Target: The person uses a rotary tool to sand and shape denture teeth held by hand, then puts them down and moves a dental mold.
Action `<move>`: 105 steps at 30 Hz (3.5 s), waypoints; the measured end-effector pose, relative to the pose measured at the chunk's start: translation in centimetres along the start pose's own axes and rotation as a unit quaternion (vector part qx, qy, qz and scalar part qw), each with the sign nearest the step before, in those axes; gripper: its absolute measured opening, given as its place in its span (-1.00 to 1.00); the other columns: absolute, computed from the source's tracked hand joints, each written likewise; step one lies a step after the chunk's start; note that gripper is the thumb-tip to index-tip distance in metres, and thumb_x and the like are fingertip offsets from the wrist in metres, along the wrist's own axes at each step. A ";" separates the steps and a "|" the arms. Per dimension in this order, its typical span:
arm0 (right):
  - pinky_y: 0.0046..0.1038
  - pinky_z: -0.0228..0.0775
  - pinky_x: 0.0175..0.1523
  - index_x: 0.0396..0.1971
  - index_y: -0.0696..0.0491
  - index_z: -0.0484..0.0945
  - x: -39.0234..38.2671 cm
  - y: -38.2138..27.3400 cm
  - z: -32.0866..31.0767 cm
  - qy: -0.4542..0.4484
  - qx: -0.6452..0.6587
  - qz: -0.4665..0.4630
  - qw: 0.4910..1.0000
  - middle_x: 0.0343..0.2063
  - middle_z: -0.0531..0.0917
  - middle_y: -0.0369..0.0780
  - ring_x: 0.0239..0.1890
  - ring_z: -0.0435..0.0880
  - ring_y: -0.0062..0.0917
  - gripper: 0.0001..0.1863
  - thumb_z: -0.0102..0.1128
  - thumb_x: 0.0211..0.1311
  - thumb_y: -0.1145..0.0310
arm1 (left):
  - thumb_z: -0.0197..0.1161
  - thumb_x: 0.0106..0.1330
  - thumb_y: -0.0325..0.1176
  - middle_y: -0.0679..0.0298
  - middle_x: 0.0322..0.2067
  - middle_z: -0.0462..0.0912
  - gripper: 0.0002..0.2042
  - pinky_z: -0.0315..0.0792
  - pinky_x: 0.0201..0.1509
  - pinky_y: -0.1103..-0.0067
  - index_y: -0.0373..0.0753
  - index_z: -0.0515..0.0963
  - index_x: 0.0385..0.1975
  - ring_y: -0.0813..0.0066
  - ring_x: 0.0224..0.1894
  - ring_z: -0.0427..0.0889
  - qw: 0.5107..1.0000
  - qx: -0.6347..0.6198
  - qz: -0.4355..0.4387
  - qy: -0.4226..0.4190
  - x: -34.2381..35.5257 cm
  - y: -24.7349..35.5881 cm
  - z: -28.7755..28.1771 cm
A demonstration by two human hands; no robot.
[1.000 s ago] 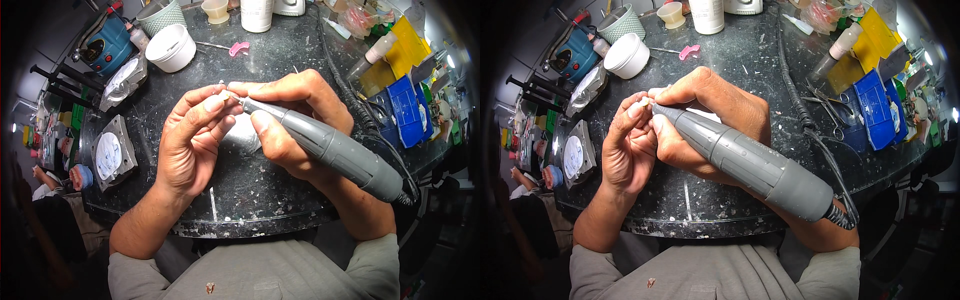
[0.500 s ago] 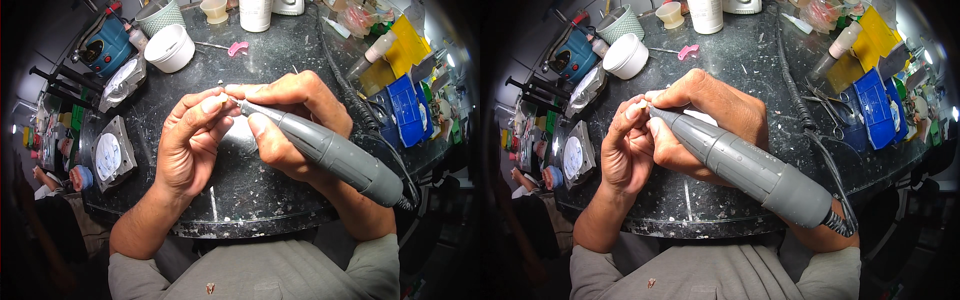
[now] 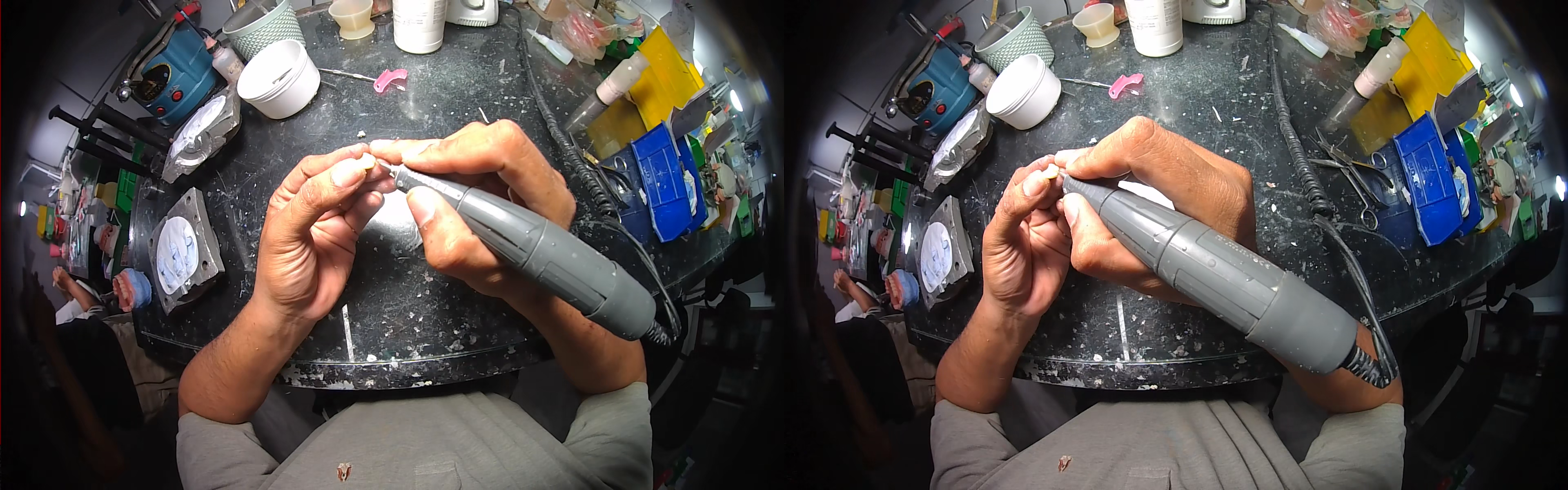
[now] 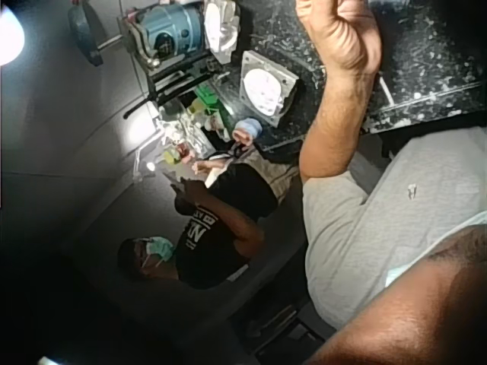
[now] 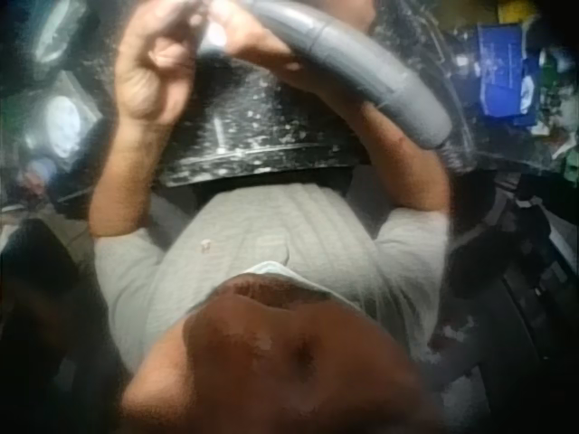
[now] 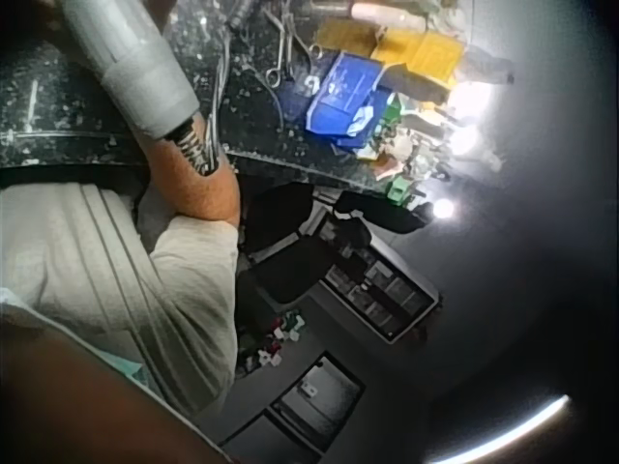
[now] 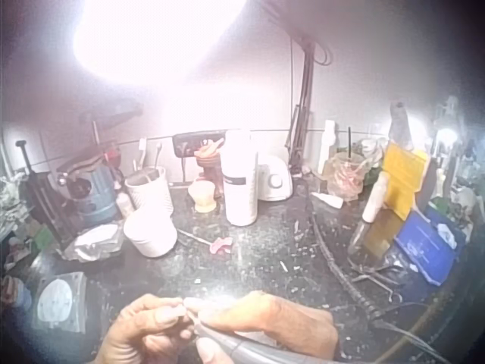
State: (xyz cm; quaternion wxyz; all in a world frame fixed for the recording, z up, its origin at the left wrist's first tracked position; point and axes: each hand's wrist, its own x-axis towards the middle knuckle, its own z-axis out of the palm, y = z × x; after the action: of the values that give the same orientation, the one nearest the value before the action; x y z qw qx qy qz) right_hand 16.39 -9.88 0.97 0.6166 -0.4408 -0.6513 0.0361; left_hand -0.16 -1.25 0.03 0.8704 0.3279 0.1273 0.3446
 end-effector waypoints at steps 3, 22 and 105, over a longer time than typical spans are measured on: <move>-0.56 0.51 -0.21 -0.22 0.23 0.50 0.0 0.1 0.2 0.007 0.004 0.004 1.000 -0.27 0.71 -0.03 -0.35 0.66 -0.59 -0.74 0.16 0.00 0.65 | 0.23 0.31 -0.50 0.04 -0.16 0.68 -0.79 0.57 0.08 0.58 -0.40 0.57 -0.09 0.38 -0.08 0.68 1.000 0.005 -0.003 0.000 0.0 0.0 0.0; -0.62 0.43 -0.26 -0.23 0.24 0.47 0.1 -0.5 -0.2 -0.002 0.023 0.012 1.000 -0.33 0.70 0.01 -0.43 0.55 -0.66 -0.74 0.16 0.01 0.62 | 0.22 0.32 -0.48 0.04 -0.17 0.67 -0.78 0.58 0.06 0.60 -0.43 0.54 -0.08 0.38 -0.08 0.68 1.000 -0.015 -0.009 -0.015 0.0 0.1 0.2; -0.50 0.63 -0.26 -0.37 0.18 0.59 0.1 0.1 1.0 0.082 0.035 -0.010 0.996 -0.40 0.73 -0.12 -0.35 0.78 -0.44 -0.76 0.37 -0.13 0.59 | 0.20 0.33 -0.47 0.06 -0.18 0.69 -0.78 0.51 0.04 0.56 -0.40 0.57 -0.09 0.43 -0.13 0.67 1.000 0.024 0.006 -0.015 0.1 0.3 0.3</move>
State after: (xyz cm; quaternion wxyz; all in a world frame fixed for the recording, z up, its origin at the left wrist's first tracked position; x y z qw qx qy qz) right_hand 15.66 -9.24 0.78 0.6832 -0.4139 -0.6013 0.0171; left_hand -0.09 -1.13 0.40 0.8620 0.3544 0.1200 0.3421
